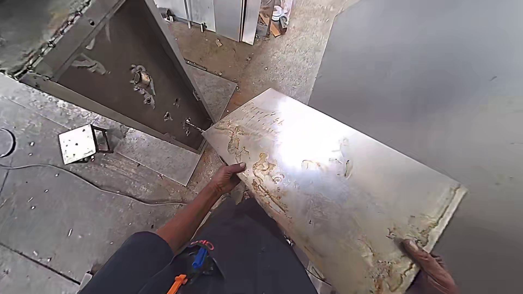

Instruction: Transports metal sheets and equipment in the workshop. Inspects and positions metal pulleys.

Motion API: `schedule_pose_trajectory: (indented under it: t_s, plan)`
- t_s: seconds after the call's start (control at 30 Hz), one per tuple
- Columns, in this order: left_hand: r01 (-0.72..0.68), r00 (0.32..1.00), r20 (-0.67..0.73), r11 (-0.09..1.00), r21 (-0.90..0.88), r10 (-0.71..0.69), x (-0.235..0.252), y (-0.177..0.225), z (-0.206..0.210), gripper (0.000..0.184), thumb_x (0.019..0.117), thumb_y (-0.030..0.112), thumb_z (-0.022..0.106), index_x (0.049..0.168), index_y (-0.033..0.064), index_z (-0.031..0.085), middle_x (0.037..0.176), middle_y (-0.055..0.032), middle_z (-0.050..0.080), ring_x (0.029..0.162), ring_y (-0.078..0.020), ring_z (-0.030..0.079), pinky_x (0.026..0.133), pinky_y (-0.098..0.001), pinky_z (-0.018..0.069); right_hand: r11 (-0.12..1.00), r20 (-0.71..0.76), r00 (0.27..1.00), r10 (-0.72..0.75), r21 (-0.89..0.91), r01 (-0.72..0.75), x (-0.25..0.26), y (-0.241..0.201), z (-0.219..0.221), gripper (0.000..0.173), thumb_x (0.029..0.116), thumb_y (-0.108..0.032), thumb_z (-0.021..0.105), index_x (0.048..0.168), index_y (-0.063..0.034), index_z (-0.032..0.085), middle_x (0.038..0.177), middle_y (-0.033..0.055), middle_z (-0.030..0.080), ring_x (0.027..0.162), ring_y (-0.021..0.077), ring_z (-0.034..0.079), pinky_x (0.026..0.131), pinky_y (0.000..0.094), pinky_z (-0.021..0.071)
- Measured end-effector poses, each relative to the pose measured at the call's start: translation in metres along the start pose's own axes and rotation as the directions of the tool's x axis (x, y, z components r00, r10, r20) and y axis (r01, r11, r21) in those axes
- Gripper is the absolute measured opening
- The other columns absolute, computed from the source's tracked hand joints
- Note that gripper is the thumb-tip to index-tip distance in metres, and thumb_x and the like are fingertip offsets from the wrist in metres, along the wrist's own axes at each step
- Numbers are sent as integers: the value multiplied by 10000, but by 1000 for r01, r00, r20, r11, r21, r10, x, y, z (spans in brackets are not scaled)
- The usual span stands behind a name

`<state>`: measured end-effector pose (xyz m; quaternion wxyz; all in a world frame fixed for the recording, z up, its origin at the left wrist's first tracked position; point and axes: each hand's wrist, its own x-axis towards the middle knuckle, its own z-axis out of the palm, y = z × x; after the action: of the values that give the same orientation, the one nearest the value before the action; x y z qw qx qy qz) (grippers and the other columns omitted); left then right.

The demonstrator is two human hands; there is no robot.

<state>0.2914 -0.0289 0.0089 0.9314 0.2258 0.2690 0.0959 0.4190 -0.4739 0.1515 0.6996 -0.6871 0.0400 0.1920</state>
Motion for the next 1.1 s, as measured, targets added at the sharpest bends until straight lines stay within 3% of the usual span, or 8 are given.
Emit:
schedule_pose_trajectory:
  t_s: [0.13, 0.3, 0.4, 0.57, 0.7, 0.83, 0.97, 1.1]
  plan:
    - [-23, 997, -75, 998, -52, 20, -27, -14, -16, 537, 737, -10, 808, 1208, 41, 555, 1051, -175, 735, 960, -298, 737, 872, -517, 604, 996, 12, 1000, 25, 88, -26, 19, 24, -4, 134, 895, -234, 749, 1015, -176, 759, 879, 10, 783, 766, 93, 752, 716, 285, 641]
    - [-123, 972, -215, 985, -119, 95, -75, -23, -39, 525, 694, 5, 852, 1156, 34, 605, 1029, -185, 743, 938, -298, 748, 851, -507, 616, 996, 108, 991, 73, 45, -78, 59, 24, 27, 118, 908, -203, 700, 1008, -146, 726, 844, 8, 777, 733, 86, 748, 687, 272, 640]
    - [-192, 947, -289, 967, -166, 138, -95, -27, -55, 435, 733, -15, 814, 1130, 14, 640, 1037, -198, 742, 951, -313, 744, 872, -521, 607, 994, 236, 966, 109, -7, -110, 95, 21, 52, 143, 895, -233, 723, 1004, -141, 737, 841, 8, 776, 727, 82, 746, 687, 266, 638]
    - [-250, 875, -469, 942, -225, 120, -138, -21, -66, 227, 909, -60, 609, 1130, -10, 614, 1031, -206, 739, 934, -323, 742, 857, -510, 609, 945, 369, 878, 306, -229, -233, 150, 19, 124, 193, 988, -94, 476, 1047, -119, 658, 837, -30, 762, 759, 33, 732, 704, 230, 628]
    - [-334, 765, -642, 881, -335, 46, -172, -28, -93, 218, 942, -43, 581, 1160, -45, 579, 1032, -223, 719, 927, -329, 736, 852, -498, 615, 863, 462, 745, 481, -400, -309, 187, 60, 188, 289, 1039, -114, 401, 941, -132, 672, 798, -38, 745, 726, 13, 710, 665, 206, 607]
    - [-504, 620, -782, 799, -328, 70, -221, -50, -133, 222, 916, -47, 592, 1138, -50, 580, 1012, -226, 717, 903, -335, 733, 831, -523, 612, 761, 444, 647, 619, -541, -357, 178, 127, 264, 265, 1052, -112, 421, 939, -65, 656, 748, 18, 730, 648, 60, 706, 576, 233, 601]
    - [-701, 449, -872, 681, -210, 193, -282, -56, -166, 326, 909, -76, 582, 1223, -13, 522, 1060, -230, 709, 928, -359, 731, 831, -557, 609, 677, 454, 544, 706, -656, -332, 143, 184, 358, 147, 1021, -111, 526, 1016, -28, 647, 787, 73, 719, 674, 121, 709, 583, 286, 606]
    - [-841, 275, -899, 539, -52, 342, -347, -49, -183, 448, 847, -77, 641, 1261, 9, 492, 1076, -214, 710, 949, -345, 731, 854, -548, 608, 598, 499, 349, 794, -745, -296, 98, 228, 464, 210, 1036, -186, 548, 1148, -30, 633, 907, 112, 734, 784, 174, 734, 665, 349, 630]
